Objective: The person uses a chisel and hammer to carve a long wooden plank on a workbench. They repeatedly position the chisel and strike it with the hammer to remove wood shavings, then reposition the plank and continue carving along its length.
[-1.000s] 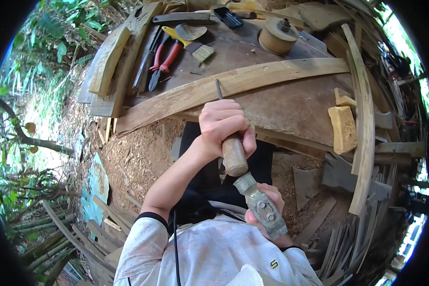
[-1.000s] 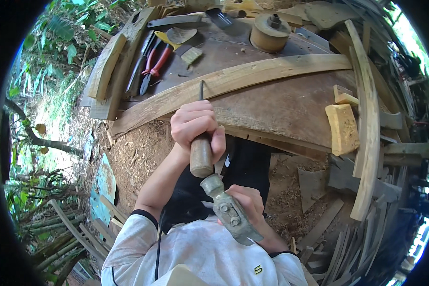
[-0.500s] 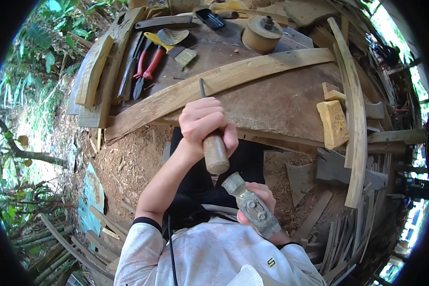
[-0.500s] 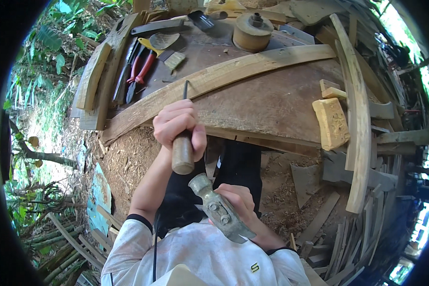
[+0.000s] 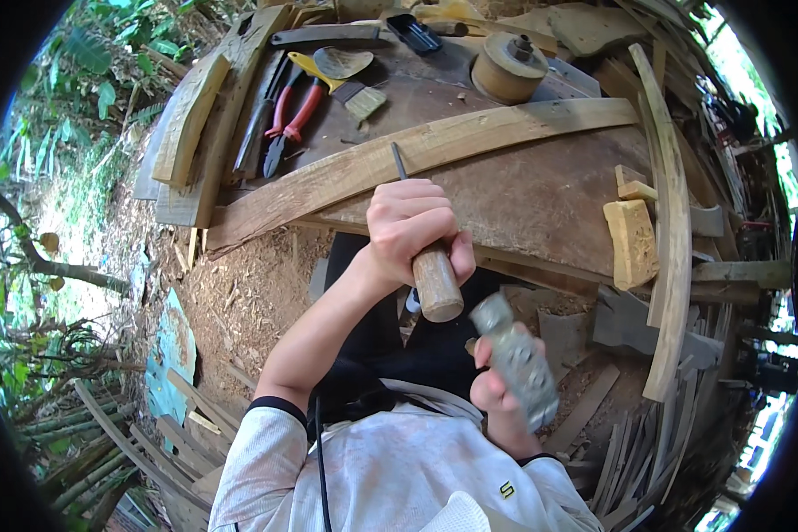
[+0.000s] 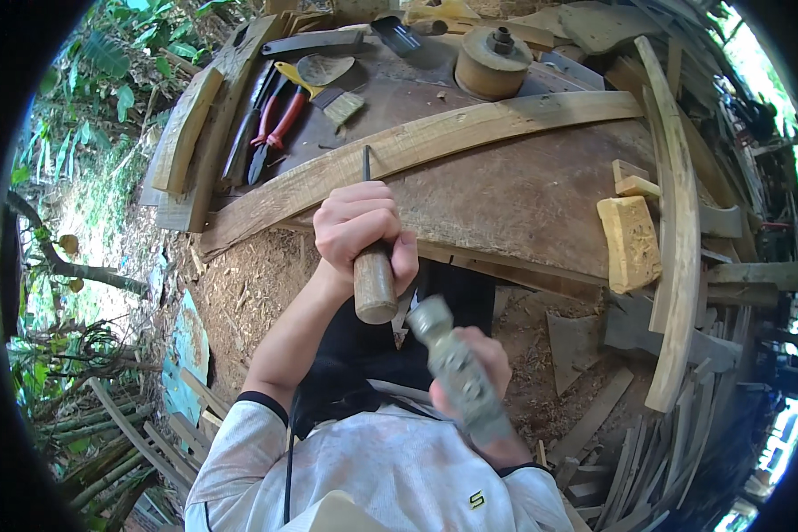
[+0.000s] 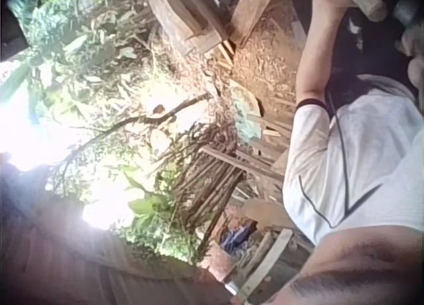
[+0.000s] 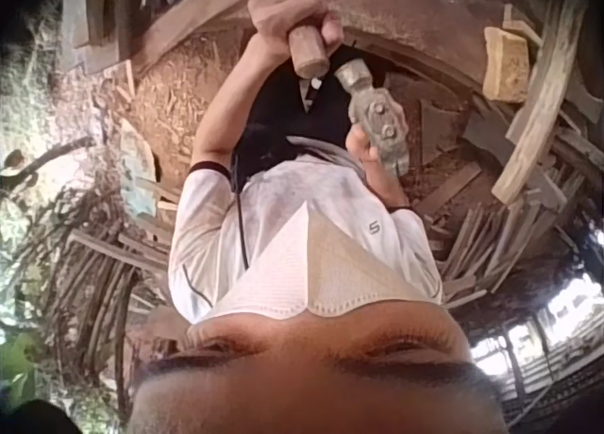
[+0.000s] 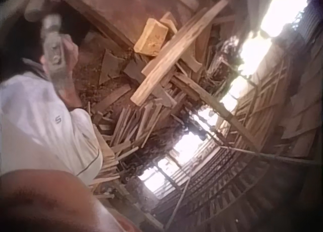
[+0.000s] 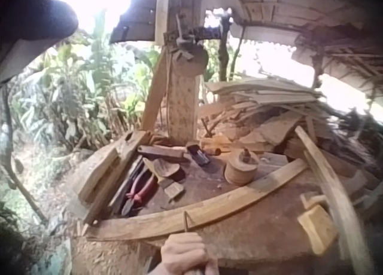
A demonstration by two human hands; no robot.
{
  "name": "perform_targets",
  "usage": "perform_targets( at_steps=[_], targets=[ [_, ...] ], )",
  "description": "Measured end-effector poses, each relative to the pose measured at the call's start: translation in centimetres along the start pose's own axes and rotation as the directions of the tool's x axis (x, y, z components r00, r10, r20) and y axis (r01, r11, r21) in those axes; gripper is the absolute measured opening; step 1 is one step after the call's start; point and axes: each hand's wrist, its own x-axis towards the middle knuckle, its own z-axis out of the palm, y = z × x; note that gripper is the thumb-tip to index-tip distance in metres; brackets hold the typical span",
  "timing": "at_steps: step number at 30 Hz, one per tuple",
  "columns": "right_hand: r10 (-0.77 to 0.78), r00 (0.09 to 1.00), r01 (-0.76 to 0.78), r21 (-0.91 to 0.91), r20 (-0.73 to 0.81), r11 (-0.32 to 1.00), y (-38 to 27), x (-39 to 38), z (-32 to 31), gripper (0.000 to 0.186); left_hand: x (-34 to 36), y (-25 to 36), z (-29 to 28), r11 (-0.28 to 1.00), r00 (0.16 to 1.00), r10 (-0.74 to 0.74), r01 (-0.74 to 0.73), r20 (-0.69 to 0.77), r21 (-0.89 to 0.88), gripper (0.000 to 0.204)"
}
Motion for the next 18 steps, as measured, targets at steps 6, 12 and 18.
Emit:
perform_targets(
  at_steps=[6,12,18],
  targets=[
    [-0.311,0.944,0.31,0.027,0.111,0.95,-2.0,1.1,1.0,0.073,-1.4,0.0,-0.6,1.0,0.999,0.006,-0.007,-0.044,-0.026,0.022],
    [-0.417,0.903,0.406,0.106,0.108,0.908,-2.4,2.6,1.0,0.076,-0.1,0.0,-1.2,0.999,0.993,-0.019,0.024,0.115,-0.041,0.027],
    [-0.435,0.9,0.428,0.122,0.037,0.895,-1.4,1.8,1.1,0.068,-0.3,-0.2,-1.5,0.999,0.969,-0.02,0.029,0.246,-0.034,0.033]
  ],
)
